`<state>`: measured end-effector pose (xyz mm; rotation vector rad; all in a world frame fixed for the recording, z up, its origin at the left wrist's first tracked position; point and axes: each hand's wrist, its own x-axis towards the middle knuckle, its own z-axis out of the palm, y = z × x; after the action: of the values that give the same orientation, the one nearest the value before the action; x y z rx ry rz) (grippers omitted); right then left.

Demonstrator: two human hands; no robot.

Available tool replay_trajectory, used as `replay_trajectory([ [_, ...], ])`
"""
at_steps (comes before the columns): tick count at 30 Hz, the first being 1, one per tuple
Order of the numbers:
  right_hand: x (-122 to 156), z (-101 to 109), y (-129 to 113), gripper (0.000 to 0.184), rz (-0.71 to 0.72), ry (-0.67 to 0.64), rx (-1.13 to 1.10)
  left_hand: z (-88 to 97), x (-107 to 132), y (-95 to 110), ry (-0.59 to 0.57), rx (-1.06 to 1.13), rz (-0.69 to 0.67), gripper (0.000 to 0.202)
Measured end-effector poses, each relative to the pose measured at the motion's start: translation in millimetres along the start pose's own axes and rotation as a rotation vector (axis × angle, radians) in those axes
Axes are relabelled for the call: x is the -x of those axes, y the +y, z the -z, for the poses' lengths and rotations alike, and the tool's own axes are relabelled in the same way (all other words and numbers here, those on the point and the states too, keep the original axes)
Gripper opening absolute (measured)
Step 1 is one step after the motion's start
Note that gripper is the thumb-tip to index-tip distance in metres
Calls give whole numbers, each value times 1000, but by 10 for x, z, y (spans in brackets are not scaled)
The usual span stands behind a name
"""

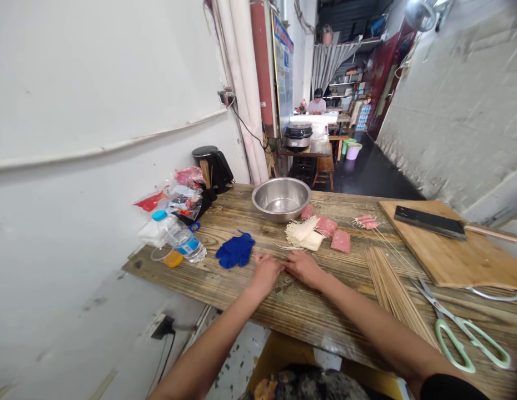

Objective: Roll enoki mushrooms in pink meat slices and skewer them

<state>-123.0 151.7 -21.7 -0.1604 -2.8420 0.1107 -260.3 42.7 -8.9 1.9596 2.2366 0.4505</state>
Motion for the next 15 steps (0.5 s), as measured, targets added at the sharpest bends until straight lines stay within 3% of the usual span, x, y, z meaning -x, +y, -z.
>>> replay_trajectory([
  [6, -216, 102, 185, 25, 60, -178, -86, -85, 104, 2, 110, -49, -55, 17],
  [10, -280, 122, 254, 18, 77, -222, -145, -182, 141, -62, 209, -46, -119, 23],
  [15, -207, 111, 195, 18, 6, -184, -131, -122, 81, -102, 140, -16, -136, 29],
])
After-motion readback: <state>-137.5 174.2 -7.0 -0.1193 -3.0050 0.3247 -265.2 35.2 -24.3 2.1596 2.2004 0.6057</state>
